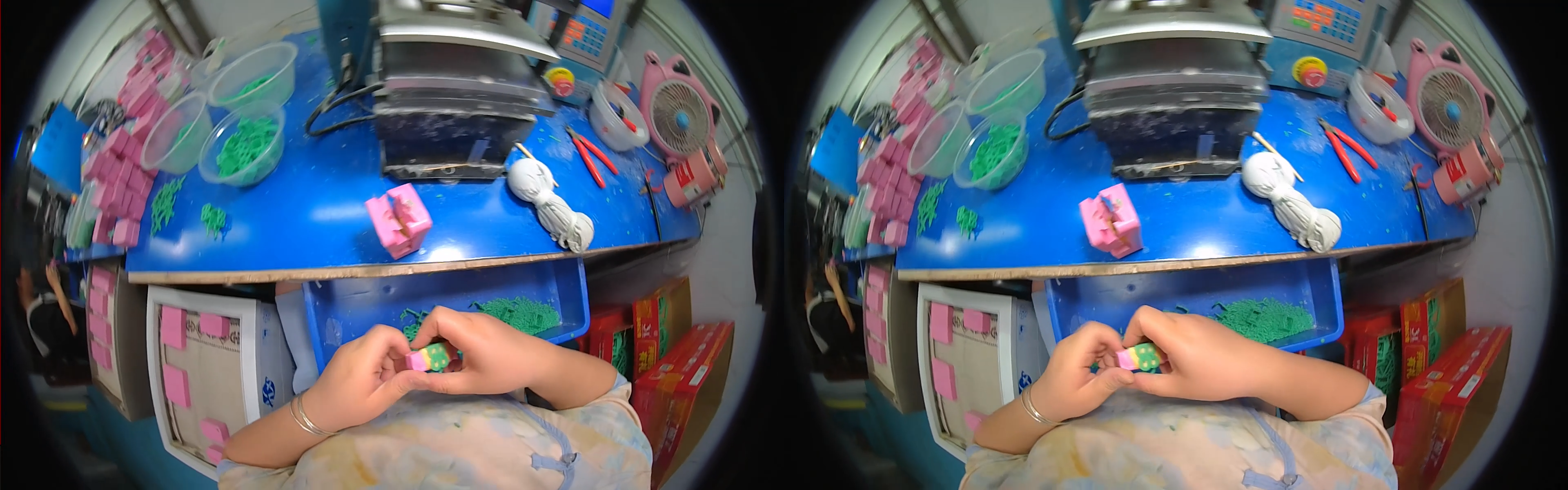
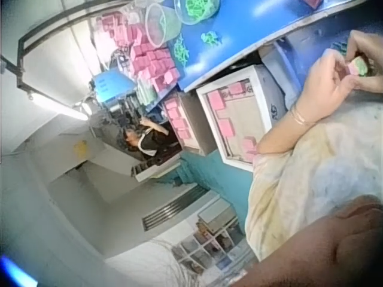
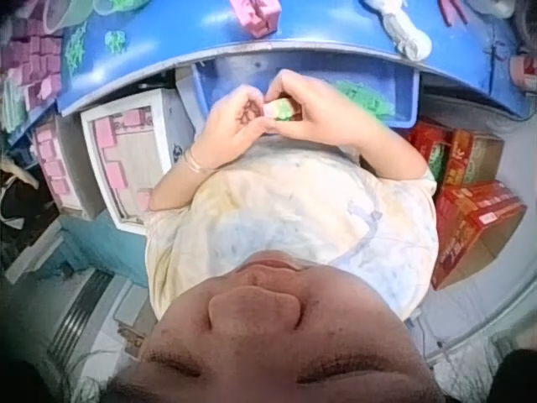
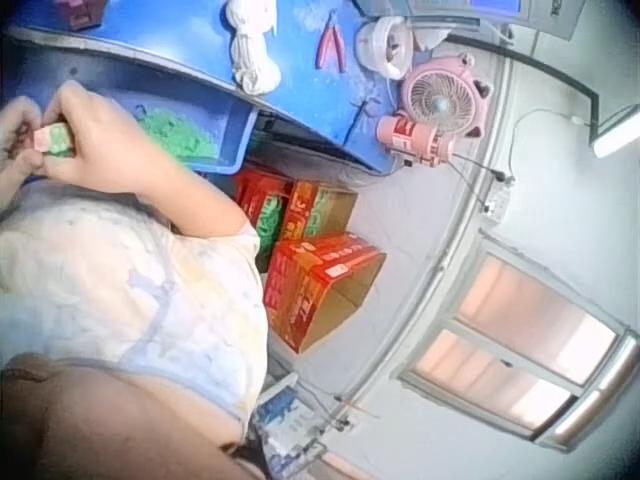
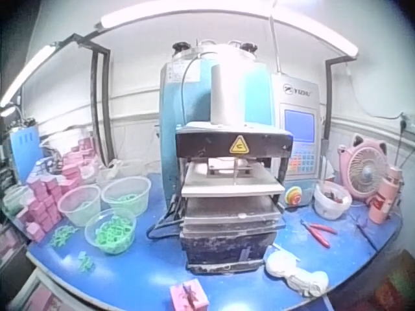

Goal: Placing green plastic figurines into pink molds and assembling components.

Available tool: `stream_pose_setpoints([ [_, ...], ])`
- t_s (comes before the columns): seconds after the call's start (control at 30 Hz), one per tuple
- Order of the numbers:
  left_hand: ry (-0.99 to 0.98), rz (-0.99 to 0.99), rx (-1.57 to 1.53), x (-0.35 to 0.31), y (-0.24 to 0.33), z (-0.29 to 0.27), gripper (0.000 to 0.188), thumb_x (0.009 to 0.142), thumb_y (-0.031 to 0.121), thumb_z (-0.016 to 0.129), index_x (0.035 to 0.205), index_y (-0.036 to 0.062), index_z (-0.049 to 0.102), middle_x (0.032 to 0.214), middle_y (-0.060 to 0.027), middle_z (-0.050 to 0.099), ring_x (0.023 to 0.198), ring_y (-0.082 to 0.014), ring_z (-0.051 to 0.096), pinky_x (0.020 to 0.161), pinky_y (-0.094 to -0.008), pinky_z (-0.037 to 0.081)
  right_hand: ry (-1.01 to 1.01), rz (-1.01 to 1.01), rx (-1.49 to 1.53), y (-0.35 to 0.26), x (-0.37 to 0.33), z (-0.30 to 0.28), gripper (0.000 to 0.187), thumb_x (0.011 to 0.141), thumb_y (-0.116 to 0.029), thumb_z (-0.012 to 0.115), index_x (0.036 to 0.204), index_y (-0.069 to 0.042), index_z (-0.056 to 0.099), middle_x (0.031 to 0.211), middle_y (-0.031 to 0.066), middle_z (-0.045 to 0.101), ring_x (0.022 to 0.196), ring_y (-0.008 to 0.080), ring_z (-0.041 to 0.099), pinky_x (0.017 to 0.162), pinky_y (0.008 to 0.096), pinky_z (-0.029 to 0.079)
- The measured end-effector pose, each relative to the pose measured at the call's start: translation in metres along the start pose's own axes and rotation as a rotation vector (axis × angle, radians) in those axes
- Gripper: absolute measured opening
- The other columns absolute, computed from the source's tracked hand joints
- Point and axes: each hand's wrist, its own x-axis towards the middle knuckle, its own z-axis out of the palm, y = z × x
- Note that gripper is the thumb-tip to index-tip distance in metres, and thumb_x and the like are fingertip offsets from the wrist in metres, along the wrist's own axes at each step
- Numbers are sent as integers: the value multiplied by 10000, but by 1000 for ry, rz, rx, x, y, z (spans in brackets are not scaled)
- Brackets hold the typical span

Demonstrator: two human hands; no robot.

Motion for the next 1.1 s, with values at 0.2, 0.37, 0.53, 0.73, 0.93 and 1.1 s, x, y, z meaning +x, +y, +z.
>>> stream_pose_setpoints([
  [0.2,-133,-125,-86,-2,-7,12,314,905,281,529,755,8,491,586,-81,449,534,-135,416,494,-311,356,-21,-98,-235,-5,4,9,296,723,-213,706,881,-63,506,700,94,569,568,252,573,506,340,440],
  [0.37,-160,-203,-415,-10,-21,16,338,941,278,472,728,16,488,592,7,430,554,-73,376,485,-261,324,20,-40,-175,-4,8,12,240,672,-177,738,787,-58,564,664,78,571,562,210,579,494,307,438],
  [0.53,-172,-415,-942,-18,-11,14,226,958,221,420,820,47,464,636,21,362,528,-53,273,470,-217,241,41,-109,-44,-4,15,13,227,664,-148,733,755,-45,552,656,75,561,569,211,557,500,294,423],
  [0.73,-172,-430,-1109,-24,-14,9,251,964,226,394,846,23,482,628,23,362,498,-52,276,449,-215,233,91,-167,167,9,18,24,243,666,-151,734,757,-43,537,657,67,557,570,189,531,497,288,404],
  [0.93,-167,-447,-1097,-27,-11,6,263,959,236,402,830,19,479,610,18,349,476,-55,263,432,-223,224,68,-122,225,12,15,29,249,663,-158,733,764,-46,535,654,58,558,568,150,514,499,272,403],
  [1.1,-136,-430,-1084,-28,-8,6,276,959,237,402,814,12,469,588,17,335,463,-58,257,422,-228,214,70,-121,244,14,14,31,245,664,-149,732,771,-42,540,664,47,561,573,120,518,503,257,406],
])
